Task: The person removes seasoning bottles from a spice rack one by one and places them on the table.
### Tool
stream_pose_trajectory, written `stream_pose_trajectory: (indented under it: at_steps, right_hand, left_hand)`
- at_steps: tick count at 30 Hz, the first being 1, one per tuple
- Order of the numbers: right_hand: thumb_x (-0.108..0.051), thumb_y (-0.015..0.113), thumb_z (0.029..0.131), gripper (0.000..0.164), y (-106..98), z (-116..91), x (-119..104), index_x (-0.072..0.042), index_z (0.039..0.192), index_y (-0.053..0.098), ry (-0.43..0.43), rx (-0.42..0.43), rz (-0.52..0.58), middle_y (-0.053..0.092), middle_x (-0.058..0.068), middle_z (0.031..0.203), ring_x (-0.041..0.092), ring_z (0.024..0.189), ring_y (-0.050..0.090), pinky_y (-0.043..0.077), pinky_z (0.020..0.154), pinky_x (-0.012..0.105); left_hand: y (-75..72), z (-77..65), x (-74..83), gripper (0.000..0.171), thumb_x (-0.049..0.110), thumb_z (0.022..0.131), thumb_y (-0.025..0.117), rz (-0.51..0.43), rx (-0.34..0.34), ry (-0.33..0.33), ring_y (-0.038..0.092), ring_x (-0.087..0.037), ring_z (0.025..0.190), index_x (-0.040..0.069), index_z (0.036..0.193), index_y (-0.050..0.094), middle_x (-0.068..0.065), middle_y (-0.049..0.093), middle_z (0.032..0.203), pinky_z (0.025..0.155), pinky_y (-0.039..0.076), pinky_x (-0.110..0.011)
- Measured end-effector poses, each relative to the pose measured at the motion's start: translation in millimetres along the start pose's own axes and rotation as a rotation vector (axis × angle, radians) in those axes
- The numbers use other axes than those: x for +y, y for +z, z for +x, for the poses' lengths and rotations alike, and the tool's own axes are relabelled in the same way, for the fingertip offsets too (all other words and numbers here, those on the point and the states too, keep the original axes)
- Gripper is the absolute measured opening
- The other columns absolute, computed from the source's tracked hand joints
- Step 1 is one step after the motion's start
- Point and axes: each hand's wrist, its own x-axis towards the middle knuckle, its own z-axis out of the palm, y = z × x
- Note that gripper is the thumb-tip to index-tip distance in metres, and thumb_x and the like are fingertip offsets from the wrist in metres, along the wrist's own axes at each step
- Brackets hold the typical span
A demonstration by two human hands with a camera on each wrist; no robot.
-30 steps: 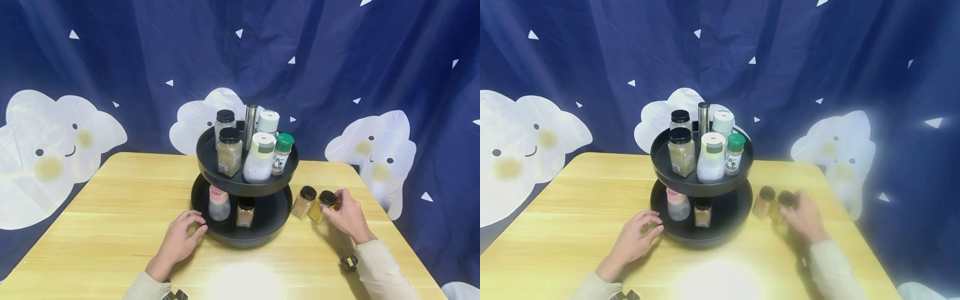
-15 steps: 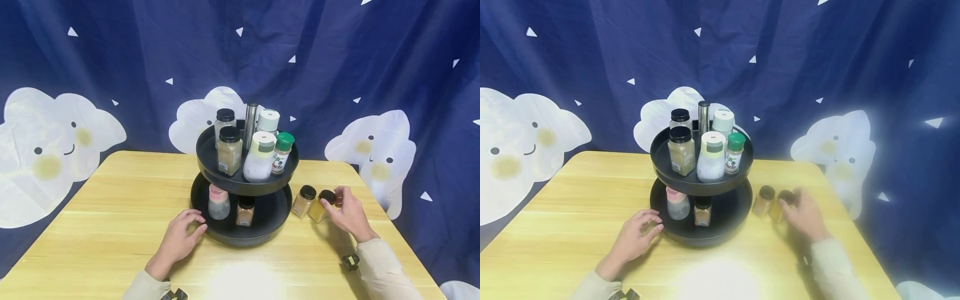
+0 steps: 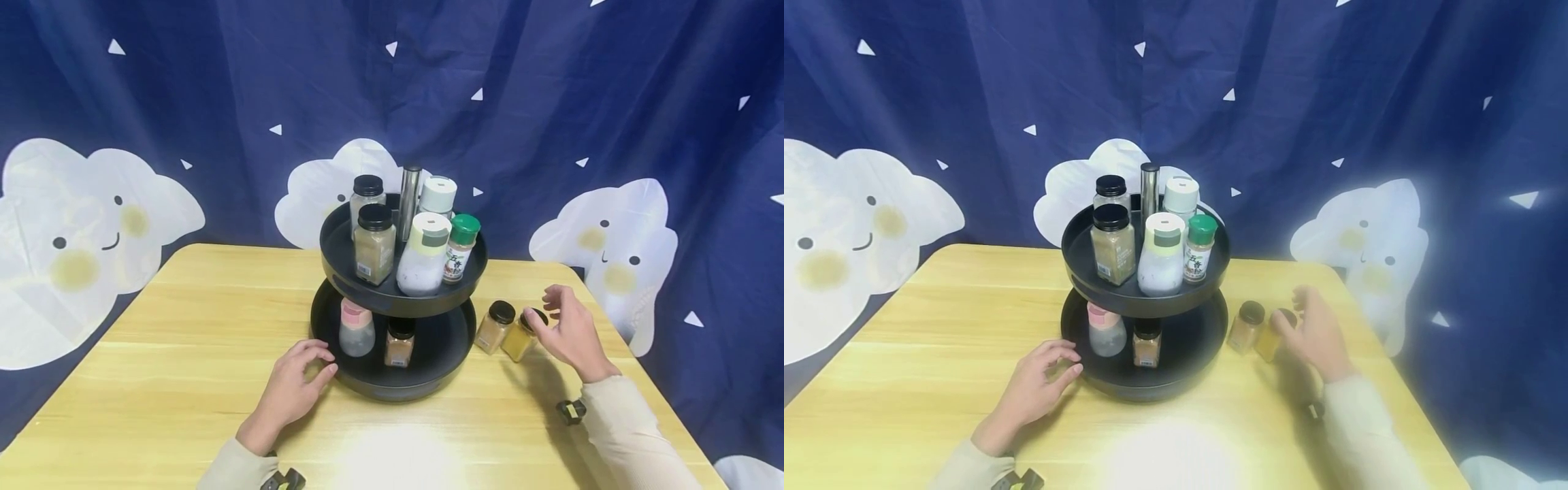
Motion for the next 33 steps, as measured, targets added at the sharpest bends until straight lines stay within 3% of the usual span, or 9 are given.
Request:
stream_pose_trajectory:
  at_steps: [7, 15, 23, 33]
  right_hand:
    - [-0.012, 0.07, 0.08, 0.044, 2, 9, -16, 0.007, 0.112, 0.047, -0.081, 0.051, 0.015, 0.06, 0.023, 0.098, 0.037, 0.083, 0.061, 0.054, 0.069, 0.054]
    - [-0.009, 0.072, 0.076, 0.042, 9, 16, -41, 0.006, 0.107, 0.048, -0.177, 0.053, 0.075, 0.06, 0.021, 0.095, 0.033, 0.08, 0.062, 0.056, 0.064, 0.052]
    - [-0.014, 0.074, 0.075, 0.042, 24, 17, -63, 0.003, 0.106, 0.05, -0.239, 0.001, 0.091, 0.062, 0.017, 0.092, 0.03, 0.079, 0.063, 0.057, 0.065, 0.047]
    - [-0.021, 0.072, 0.077, 0.043, 50, 12, -85, -0.003, 0.11, 0.05, -0.226, -0.134, 0.139, 0.062, 0.016, 0.089, 0.028, 0.08, 0.062, 0.056, 0.069, 0.044]
  left_hand:
    - [0.0, 0.3, 0.0, 0.014, 0.007, 0.077, 0.076, 0.0, -0.005, -0.007, 0.061, -0.033, 0.101, 0.014, 0.084, 0.066, -0.012, 0.066, 0.107, 0.086, 0.05, -0.054]
    - [-0.3, -0.1, 0.7, 0.014, 0.008, 0.078, 0.075, 0.004, -0.008, -0.007, 0.061, -0.032, 0.101, 0.015, 0.084, 0.066, -0.012, 0.066, 0.107, 0.085, 0.05, -0.054]
    - [-0.7, 0.0, 1.6, 0.013, 0.008, 0.078, 0.075, 0.004, -0.008, -0.012, 0.061, -0.032, 0.101, 0.015, 0.084, 0.066, -0.012, 0.066, 0.108, 0.085, 0.05, -0.054]
    - [-0.7, -0.5, -0.3, 0.013, 0.009, 0.078, 0.075, 0.009, -0.016, -0.016, 0.06, -0.033, 0.102, 0.014, 0.085, 0.066, -0.014, 0.066, 0.108, 0.087, 0.049, -0.055]
